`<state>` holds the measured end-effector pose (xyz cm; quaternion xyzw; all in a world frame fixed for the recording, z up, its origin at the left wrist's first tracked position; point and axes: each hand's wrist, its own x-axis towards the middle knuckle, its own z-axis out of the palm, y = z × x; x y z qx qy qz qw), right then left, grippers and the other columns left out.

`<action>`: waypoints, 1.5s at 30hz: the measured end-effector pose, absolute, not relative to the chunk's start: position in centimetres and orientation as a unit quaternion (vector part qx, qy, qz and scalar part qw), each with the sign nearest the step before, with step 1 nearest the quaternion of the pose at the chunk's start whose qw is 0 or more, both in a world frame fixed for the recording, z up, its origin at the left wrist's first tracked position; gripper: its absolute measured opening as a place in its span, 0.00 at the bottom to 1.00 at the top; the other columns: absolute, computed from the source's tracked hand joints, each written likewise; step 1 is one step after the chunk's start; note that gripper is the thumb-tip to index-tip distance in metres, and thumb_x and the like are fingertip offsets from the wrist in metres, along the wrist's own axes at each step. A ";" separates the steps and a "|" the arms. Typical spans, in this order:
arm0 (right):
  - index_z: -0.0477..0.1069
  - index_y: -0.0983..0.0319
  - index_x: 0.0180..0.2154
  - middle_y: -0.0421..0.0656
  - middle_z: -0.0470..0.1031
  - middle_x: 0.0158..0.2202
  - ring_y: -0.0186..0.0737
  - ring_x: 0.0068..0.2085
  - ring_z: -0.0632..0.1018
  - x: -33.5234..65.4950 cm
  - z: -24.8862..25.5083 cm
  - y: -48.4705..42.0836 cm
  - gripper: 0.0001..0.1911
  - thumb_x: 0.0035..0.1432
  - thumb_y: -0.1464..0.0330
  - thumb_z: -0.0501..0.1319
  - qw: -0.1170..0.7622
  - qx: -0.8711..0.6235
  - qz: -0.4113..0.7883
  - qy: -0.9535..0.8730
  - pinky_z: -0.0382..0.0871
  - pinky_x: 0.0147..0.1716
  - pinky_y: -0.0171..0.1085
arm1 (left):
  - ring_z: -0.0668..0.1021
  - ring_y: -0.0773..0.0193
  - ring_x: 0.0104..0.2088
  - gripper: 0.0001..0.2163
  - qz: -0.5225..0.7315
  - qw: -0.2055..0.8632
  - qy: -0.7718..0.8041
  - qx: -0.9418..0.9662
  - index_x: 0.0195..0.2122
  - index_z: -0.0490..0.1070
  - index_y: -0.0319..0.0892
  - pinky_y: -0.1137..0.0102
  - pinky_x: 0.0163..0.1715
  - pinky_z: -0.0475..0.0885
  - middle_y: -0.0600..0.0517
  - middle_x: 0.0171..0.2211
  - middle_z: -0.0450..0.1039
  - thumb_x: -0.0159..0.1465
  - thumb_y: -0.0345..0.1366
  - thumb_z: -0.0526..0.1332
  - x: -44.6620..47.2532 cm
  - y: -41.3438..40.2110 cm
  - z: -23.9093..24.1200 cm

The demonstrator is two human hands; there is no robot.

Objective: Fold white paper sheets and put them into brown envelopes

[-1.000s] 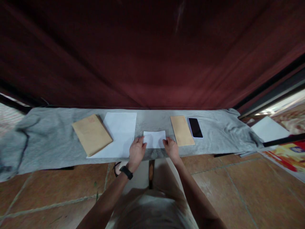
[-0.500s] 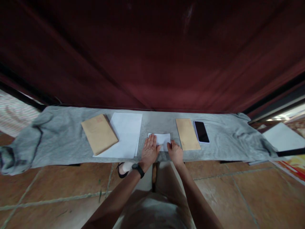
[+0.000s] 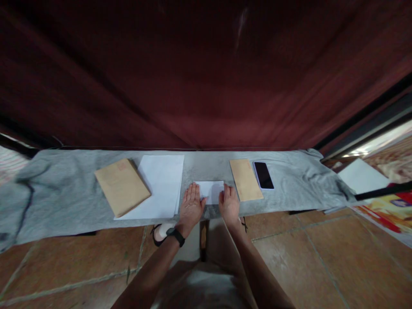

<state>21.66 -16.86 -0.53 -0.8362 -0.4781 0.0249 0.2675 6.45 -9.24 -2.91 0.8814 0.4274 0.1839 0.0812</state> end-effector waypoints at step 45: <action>0.64 0.60 0.65 0.48 0.71 0.63 0.48 0.65 0.69 22.5 -1.7 -17.6 0.24 0.72 0.61 0.54 0.295 -0.709 0.001 -0.641 0.46 0.69 0.58 | 0.79 0.55 0.49 0.14 0.061 -0.009 0.268 0.961 0.48 0.75 0.38 0.60 0.54 0.71 0.42 0.48 0.79 0.65 0.22 0.55 5.8 -9.1 4.7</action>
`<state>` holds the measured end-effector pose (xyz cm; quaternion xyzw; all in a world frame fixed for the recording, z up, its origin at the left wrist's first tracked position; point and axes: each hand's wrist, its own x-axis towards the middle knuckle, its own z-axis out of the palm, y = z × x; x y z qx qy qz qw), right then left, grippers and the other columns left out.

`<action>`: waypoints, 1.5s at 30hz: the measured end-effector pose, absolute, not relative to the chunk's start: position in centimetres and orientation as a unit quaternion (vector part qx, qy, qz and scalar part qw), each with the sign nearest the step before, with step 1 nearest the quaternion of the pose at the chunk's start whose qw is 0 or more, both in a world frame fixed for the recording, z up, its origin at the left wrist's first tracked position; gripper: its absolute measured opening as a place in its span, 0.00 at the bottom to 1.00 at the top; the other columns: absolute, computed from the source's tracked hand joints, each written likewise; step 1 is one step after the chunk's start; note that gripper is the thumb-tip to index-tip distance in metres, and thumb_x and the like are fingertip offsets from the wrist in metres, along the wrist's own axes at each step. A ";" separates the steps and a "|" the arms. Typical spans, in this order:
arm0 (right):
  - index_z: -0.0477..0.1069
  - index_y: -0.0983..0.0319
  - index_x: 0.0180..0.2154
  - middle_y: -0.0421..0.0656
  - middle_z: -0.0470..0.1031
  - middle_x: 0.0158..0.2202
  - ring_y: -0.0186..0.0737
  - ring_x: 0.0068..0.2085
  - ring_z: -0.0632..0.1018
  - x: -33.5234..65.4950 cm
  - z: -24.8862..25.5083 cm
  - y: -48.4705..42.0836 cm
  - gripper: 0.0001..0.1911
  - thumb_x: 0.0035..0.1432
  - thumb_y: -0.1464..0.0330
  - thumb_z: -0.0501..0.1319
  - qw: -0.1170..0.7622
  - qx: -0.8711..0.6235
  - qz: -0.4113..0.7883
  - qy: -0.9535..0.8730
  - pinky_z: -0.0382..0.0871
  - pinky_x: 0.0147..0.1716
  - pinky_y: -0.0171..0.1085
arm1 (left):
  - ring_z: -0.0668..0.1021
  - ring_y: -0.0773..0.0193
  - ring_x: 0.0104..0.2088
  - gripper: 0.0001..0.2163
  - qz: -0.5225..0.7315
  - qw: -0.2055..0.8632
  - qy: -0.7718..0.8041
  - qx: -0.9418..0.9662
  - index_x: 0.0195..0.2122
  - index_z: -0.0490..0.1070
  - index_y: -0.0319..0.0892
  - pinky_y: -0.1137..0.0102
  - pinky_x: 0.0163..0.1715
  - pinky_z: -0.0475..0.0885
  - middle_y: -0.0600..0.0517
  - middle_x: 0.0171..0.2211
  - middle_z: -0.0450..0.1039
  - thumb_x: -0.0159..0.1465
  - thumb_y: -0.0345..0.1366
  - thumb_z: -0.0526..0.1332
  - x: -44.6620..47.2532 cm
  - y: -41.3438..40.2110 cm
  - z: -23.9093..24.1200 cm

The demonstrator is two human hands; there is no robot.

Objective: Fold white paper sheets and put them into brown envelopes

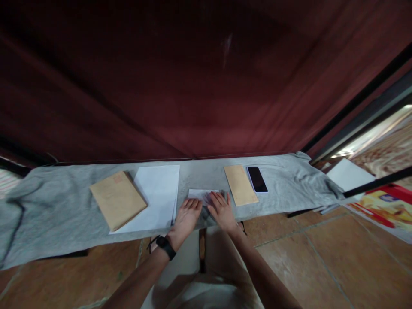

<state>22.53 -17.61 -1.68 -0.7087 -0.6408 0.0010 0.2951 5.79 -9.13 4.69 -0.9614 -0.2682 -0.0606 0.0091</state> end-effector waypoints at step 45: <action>0.72 0.62 0.53 0.52 0.78 0.46 0.48 0.47 0.76 24.1 -3.7 -14.0 0.19 0.71 0.66 0.48 0.377 -0.772 0.037 -0.510 0.70 0.51 0.46 | 0.60 0.50 0.70 0.30 -0.150 -0.028 -0.374 -0.915 0.70 0.54 0.33 0.52 0.68 0.58 0.36 0.69 0.59 0.72 0.46 0.50 6.4 -10.3 -2.4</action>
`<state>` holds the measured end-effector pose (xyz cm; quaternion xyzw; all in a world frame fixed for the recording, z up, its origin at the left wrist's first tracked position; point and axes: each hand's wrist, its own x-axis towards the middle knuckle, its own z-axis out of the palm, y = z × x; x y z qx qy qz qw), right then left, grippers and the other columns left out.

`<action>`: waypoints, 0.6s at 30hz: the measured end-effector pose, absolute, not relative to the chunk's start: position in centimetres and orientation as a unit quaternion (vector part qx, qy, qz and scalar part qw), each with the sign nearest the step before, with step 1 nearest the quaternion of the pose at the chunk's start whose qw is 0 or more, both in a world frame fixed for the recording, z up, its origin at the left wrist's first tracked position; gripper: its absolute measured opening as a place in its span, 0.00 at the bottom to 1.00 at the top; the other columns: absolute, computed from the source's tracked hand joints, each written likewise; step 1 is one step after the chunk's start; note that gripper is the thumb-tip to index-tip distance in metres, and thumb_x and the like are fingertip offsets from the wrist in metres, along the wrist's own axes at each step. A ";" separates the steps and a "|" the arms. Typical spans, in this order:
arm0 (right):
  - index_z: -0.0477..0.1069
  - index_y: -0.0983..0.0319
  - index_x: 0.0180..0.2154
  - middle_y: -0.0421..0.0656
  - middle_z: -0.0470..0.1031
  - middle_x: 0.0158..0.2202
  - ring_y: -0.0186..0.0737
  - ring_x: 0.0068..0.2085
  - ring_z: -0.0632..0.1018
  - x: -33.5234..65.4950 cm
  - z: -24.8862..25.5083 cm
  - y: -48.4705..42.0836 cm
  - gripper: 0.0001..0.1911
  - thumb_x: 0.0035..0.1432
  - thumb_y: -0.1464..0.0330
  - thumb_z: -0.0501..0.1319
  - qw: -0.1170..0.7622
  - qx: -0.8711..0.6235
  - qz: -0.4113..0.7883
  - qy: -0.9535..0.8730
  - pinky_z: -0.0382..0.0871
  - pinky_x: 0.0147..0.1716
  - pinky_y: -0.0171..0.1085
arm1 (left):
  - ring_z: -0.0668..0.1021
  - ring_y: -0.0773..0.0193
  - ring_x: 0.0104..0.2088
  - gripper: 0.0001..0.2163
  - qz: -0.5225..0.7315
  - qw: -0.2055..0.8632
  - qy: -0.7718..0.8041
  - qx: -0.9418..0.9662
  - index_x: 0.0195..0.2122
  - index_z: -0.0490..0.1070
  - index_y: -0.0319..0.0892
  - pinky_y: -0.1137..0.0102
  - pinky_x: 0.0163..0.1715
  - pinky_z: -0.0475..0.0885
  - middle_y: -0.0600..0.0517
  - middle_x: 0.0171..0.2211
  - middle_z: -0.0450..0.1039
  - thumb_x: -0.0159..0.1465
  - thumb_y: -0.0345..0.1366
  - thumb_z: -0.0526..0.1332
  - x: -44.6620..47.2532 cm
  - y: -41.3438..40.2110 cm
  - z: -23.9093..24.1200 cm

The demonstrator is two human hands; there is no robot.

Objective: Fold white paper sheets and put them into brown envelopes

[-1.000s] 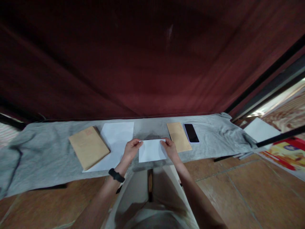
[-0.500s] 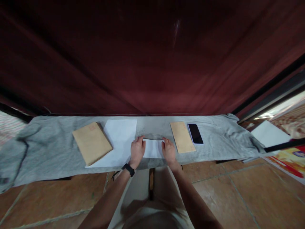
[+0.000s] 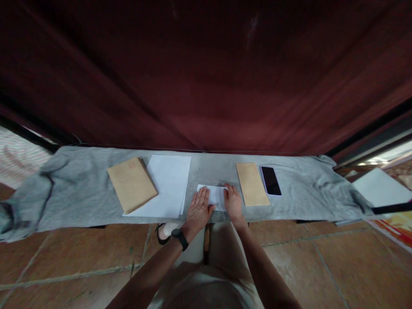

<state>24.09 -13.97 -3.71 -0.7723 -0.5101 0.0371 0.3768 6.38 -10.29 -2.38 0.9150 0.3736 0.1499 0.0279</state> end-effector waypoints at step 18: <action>0.76 0.60 0.33 0.41 0.79 0.28 0.42 0.31 0.77 25.0 -2.3 -15.4 0.17 0.48 0.53 0.64 0.567 -0.649 0.369 -0.348 0.72 0.33 0.39 | 0.51 0.49 0.73 0.32 0.116 0.020 0.359 0.926 0.72 0.48 0.30 0.49 0.70 0.49 0.35 0.71 0.50 0.71 0.44 0.51 5.5 -10.6 -0.8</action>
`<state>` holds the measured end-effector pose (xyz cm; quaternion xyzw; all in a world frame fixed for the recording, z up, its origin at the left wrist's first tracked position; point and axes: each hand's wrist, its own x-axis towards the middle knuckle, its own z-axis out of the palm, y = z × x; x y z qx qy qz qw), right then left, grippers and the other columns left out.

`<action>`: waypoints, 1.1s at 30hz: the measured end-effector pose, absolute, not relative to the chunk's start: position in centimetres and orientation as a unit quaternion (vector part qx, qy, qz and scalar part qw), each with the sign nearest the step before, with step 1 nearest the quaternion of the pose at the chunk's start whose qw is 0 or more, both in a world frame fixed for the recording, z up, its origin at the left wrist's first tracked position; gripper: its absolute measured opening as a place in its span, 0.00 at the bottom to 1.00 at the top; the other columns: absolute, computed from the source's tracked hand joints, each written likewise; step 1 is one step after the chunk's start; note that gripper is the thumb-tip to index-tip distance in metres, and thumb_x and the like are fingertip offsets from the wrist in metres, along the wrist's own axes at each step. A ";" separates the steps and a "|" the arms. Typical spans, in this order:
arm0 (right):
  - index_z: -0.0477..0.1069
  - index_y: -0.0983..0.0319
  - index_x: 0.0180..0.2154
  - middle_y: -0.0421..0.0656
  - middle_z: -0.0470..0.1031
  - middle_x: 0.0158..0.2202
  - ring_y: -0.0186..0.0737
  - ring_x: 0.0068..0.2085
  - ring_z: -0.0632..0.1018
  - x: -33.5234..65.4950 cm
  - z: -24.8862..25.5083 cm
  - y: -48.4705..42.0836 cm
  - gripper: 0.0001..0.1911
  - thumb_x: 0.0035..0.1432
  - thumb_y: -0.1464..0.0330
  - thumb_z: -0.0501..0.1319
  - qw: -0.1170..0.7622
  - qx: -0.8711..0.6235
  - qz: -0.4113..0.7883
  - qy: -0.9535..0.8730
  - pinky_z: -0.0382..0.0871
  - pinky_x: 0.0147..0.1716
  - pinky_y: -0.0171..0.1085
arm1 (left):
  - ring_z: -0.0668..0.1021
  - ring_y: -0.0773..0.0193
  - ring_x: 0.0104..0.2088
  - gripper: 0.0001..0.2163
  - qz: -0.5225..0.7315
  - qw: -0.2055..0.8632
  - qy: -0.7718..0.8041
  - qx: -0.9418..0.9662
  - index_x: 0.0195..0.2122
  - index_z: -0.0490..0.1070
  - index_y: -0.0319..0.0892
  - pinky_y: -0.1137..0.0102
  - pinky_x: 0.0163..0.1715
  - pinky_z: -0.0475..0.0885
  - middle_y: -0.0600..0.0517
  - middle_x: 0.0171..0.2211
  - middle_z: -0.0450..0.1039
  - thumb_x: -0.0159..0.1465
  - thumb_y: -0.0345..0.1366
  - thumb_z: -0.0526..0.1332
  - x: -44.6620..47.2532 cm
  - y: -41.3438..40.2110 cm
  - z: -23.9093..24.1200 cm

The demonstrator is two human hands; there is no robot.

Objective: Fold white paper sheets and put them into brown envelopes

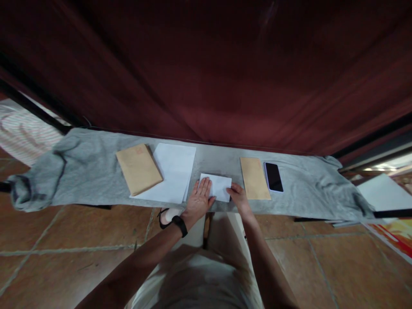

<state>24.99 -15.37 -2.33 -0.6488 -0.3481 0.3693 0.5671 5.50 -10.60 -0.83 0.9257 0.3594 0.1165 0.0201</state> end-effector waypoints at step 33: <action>0.75 0.62 0.44 0.55 0.71 0.60 0.50 0.61 0.71 25.4 -3.5 -18.0 0.16 0.58 0.63 0.56 0.579 -0.695 0.180 -0.387 0.66 0.59 0.49 | 0.63 0.56 0.69 0.28 0.065 0.012 0.242 0.968 0.68 0.59 0.40 0.56 0.66 0.61 0.42 0.69 0.60 0.66 0.22 0.47 6.0 -10.8 -0.1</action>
